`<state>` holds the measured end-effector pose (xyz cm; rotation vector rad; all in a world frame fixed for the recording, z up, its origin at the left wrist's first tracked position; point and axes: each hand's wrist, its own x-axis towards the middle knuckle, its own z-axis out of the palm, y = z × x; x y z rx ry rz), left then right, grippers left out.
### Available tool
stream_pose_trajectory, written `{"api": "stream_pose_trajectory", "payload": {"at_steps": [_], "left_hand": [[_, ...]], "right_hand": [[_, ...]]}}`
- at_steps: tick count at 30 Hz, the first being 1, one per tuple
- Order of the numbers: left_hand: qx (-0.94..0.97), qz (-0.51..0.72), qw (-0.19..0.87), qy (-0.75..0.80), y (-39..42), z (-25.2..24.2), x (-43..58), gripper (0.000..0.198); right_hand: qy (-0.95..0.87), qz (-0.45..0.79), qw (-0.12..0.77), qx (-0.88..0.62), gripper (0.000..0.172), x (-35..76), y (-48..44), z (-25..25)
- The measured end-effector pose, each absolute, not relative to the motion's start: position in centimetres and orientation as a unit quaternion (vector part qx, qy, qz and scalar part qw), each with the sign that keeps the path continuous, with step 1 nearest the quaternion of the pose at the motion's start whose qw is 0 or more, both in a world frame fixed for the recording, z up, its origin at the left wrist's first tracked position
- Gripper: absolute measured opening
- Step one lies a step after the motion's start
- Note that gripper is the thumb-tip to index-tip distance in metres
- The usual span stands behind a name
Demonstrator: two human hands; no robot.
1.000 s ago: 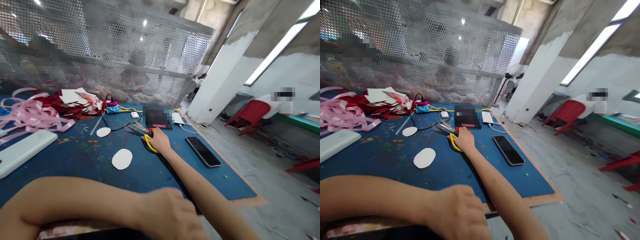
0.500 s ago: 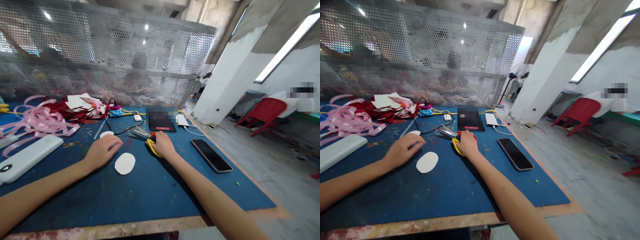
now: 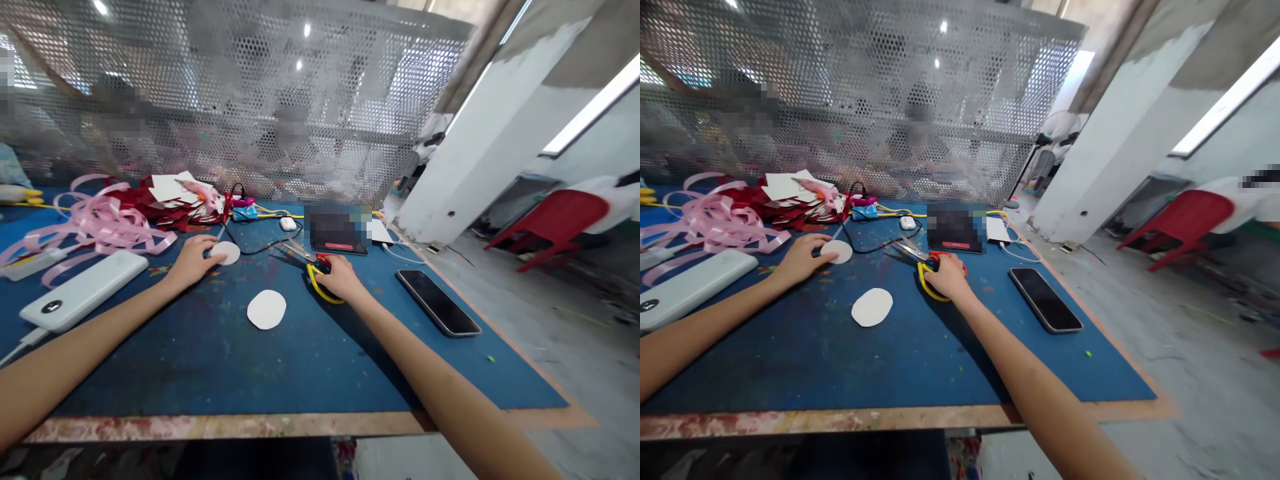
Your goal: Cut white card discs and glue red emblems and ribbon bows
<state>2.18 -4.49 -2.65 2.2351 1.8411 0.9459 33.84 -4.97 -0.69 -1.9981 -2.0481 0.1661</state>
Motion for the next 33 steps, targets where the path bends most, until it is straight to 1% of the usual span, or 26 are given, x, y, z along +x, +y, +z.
{"api": "stream_pose_trajectory", "payload": {"at_steps": [2,4,6,7,9,10,12,14,16,18,20,22,24,26,29,33], "left_hand": [[0.703,0.357,0.102,0.606,-5.9,-1.8,3.3,0.034],[0.687,0.388,0.211,0.577,-7.5,-1.3,5.1,0.035],[0.686,0.38,0.338,0.521,-9.1,-1.1,7.0,0.035],[0.689,0.363,0.385,0.495,-9.8,-1.1,7.9,0.037],[0.7,0.314,0.424,0.481,-10.7,-1.1,9.2,0.037],[0.711,0.289,0.421,0.484,-11.0,-1.1,9.6,0.035],[0.739,0.246,0.378,0.501,-11.2,-1.2,10.0,0.032],[0.771,0.223,0.303,0.513,-11.2,-1.4,10.0,0.031],[0.801,0.227,0.224,0.506,-11.1,-1.8,9.9,0.031],[0.819,0.247,0.166,0.49,-11.0,-2.3,9.9,0.037],[0.828,0.255,0.148,0.477,-10.9,-2.8,10.0,0.045],[0.829,0.256,0.166,0.469,-10.9,-3.1,10.1,0.043],[0.822,0.27,0.201,0.458,-11.0,-3.0,10.2,0.033],[0.798,0.297,0.248,0.461,-11.1,-2.8,10.3,0.028],[0.732,0.341,0.341,0.481,-11.4,-2.4,10.3,0.027],[0.64,0.432,0.412,0.484,-11.7,-2.2,10.5,0.032]], "right_hand": [[-0.704,0.055,0.151,-0.692,0.037,33.7,-5.0,-0.8],[-0.705,0.048,0.164,-0.688,0.04,33.5,-5.2,-1.0],[-0.71,0.041,0.174,-0.681,0.042,33.3,-5.4,-1.1],[-0.713,0.039,0.177,-0.678,0.043,33.2,-5.5,-1.2],[-0.718,0.036,0.18,-0.672,0.041,33.1,-5.6,-1.3],[-0.72,0.035,0.181,-0.669,0.04,33.1,-5.6,-1.4],[-0.724,0.034,0.183,-0.664,0.039,33.1,-5.6,-1.5],[-0.728,0.033,0.186,-0.659,0.038,33.2,-5.6,-1.5],[-0.729,0.034,0.188,-0.657,0.037,33.2,-5.6,-1.6],[-0.729,0.031,0.193,-0.656,0.038,33.2,-5.7,-1.6],[-0.735,0.009,0.215,-0.643,0.038,33.0,-6.1,-1.3],[-0.753,-0.026,0.259,-0.604,0.036,32.7,-6.6,-0.9],[-0.778,-0.048,0.303,-0.549,0.031,32.2,-7.4,-0.4],[-0.803,-0.034,0.337,-0.491,0.025,31.5,-8.3,0.1],[-0.831,0.075,0.349,-0.427,0.022,30.4,-9.5,0.3],[-0.831,0.267,0.28,-0.399,0.024,29.3,-10.5,-0.4]]}}
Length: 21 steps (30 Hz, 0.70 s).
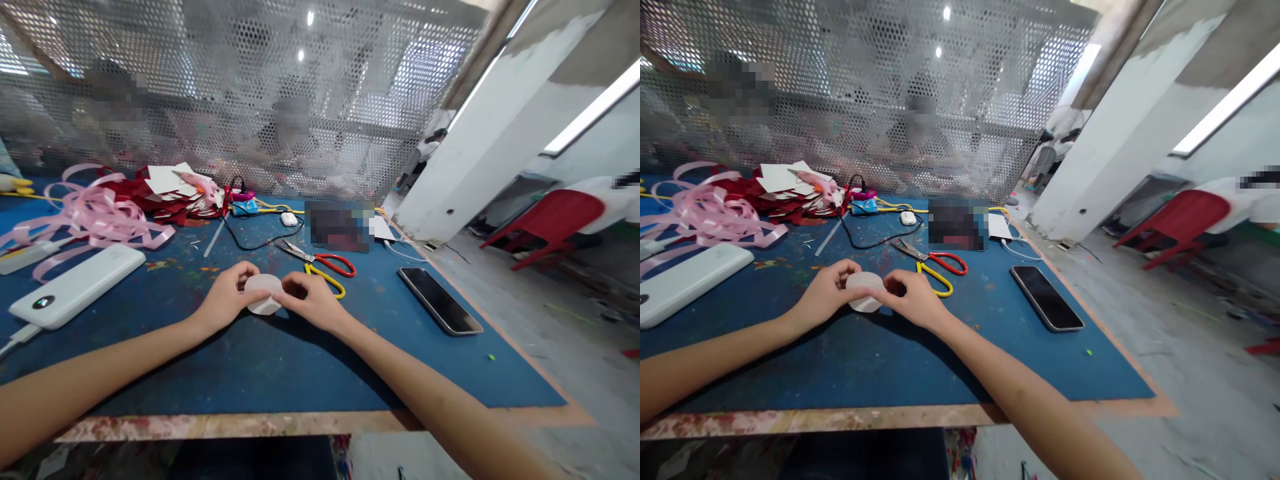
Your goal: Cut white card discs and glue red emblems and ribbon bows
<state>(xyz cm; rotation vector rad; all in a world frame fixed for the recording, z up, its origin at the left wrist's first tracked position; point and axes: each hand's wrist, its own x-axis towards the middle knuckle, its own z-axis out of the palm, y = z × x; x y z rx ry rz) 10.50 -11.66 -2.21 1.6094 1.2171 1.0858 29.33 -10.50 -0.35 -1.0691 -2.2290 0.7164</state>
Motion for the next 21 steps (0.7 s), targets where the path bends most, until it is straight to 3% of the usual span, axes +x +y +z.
{"api": "stream_pose_trajectory", "payload": {"at_steps": [3,8,14,21], "left_hand": [[0.579,0.466,0.471,0.475,-11.62,-2.15,10.53,0.037],[0.499,0.5,0.559,0.433,-11.4,-2.19,10.37,0.038],[0.466,0.516,0.612,0.378,-11.46,-2.18,10.55,0.036],[0.461,0.512,0.64,0.339,-11.47,-2.14,10.67,0.033]], "right_hand": [[-0.822,0.321,0.261,-0.391,0.027,29.02,-10.68,-0.8],[-0.764,0.368,0.322,-0.421,0.028,29.06,-10.2,-0.74],[-0.716,0.395,0.371,-0.439,0.028,29.27,-9.86,-0.45],[-0.709,0.388,0.37,-0.457,0.027,29.39,-9.86,-0.56]]}}
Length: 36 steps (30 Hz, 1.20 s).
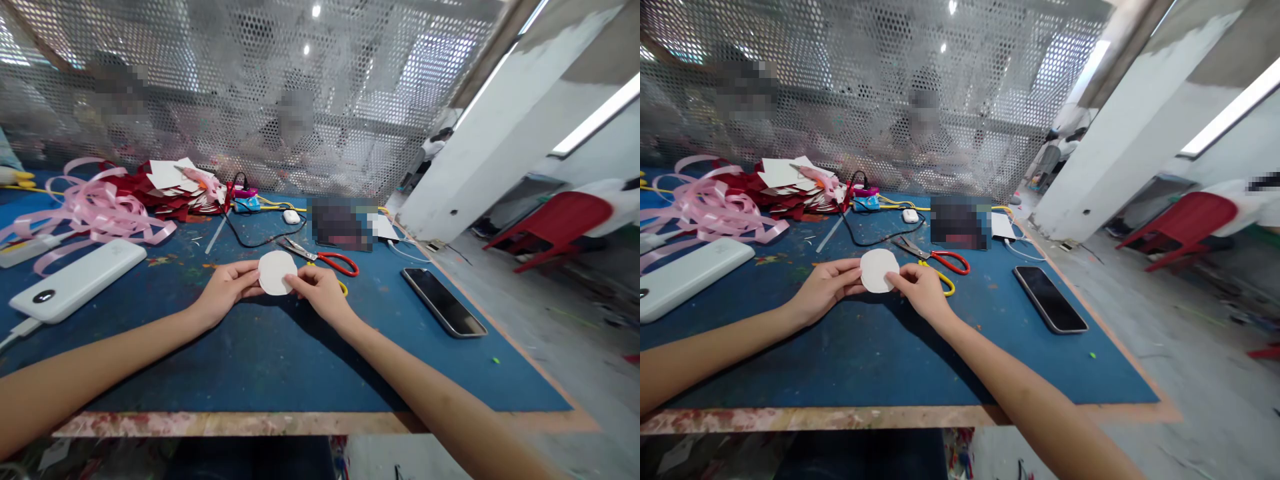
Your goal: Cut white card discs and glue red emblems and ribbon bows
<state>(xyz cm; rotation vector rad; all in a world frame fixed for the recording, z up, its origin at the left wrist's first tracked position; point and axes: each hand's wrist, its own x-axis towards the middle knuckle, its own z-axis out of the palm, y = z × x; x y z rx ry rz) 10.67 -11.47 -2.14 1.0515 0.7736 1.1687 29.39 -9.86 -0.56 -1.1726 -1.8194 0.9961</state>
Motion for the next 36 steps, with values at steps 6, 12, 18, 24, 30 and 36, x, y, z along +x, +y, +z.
{"api": "stream_pose_trajectory", "payload": {"at_steps": [6,12,18,24,30,36], "left_hand": [[0.455,0.522,0.63,0.351,-11.7,-2.0,10.8,0.035],[0.52,0.477,0.576,0.411,-11.8,-2.0,10.6,0.036],[0.489,0.502,0.553,0.452,-11.5,-2.1,10.4,0.033],[0.482,0.528,0.511,0.477,-10.9,-2.2,9.6,0.036],[0.61,0.473,0.341,0.537,-10.0,-2.1,8.4,0.035],[0.761,0.346,0.191,0.515,-9.7,-1.9,7.9,0.043]], "right_hand": [[-0.714,0.373,0.37,-0.463,0.029,29.4,-9.7,-0.5],[-0.751,0.334,0.346,-0.452,0.027,29.2,-10.2,-0.5],[-0.79,0.173,0.329,-0.488,0.025,30.7,-9.3,0.8],[-0.794,0.005,0.121,-0.595,0.032,33.8,-7.3,1.0],[-0.765,0.001,0.087,-0.638,0.043,33.3,-7.2,0.4],[-0.741,-0.007,0.102,-0.663,0.045,32.7,-7.3,-0.1]]}}
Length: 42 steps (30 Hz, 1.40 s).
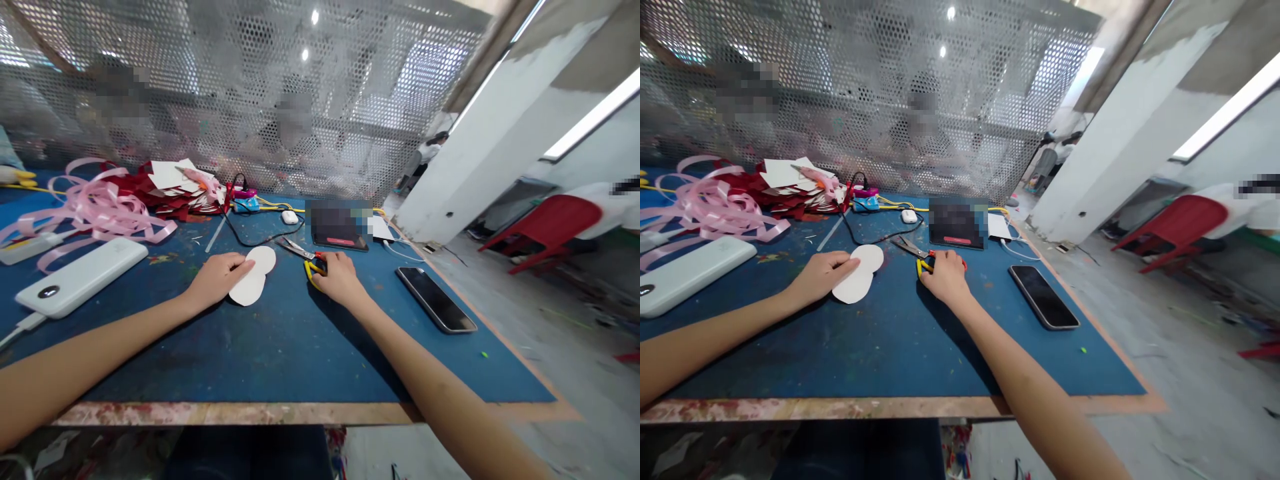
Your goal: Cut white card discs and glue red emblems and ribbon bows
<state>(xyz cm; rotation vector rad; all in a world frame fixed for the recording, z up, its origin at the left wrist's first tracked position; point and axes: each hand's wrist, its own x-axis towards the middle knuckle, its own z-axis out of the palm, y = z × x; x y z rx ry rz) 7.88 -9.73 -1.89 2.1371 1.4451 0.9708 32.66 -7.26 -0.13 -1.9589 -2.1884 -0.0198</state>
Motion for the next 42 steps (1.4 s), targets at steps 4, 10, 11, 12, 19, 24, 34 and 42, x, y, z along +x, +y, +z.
{"api": "stream_pose_trajectory", "payload": {"at_steps": [4,10,11,12,19,24,34,42], "left_hand": [[0.771,0.375,0.141,0.495,-9.1,-2.2,7.6,0.034],[0.736,0.429,0.071,0.52,-8.6,-2.3,7.2,0.021],[0.728,0.435,0.09,0.522,-8.7,-2.2,7.2,0.022],[0.715,0.445,0.12,0.526,-8.7,-2.2,7.3,0.022],[0.55,0.555,0.426,0.457,-9.7,-2.0,8.5,0.041],[0.46,0.557,0.538,0.435,-10.5,-1.7,9.1,0.039],[0.459,0.564,0.554,0.405,-11.3,-1.3,9.7,0.035],[0.471,0.545,0.576,0.386,-12.2,-1.2,10.3,0.027]], "right_hand": [[-0.733,-0.008,0.098,-0.673,0.044,32.8,-6.9,-0.1],[-0.723,0.005,0.058,-0.689,0.04,33.1,-6.7,0.7],[-0.724,0.01,0.053,-0.688,0.041,33.2,-6.8,0.8],[-0.726,0.013,0.05,-0.685,0.041,33.3,-6.9,0.9],[-0.755,-0.017,0.049,-0.654,0.036,33.2,-7.8,1.2],[-0.75,-0.054,0.06,-0.656,0.033,33.0,-7.8,1.1],[-0.804,0.106,0.303,-0.501,0.029,31.0,-10.1,0.8],[-0.846,0.059,0.23,-0.477,0.03,30.2,-11.4,0.7]]}}
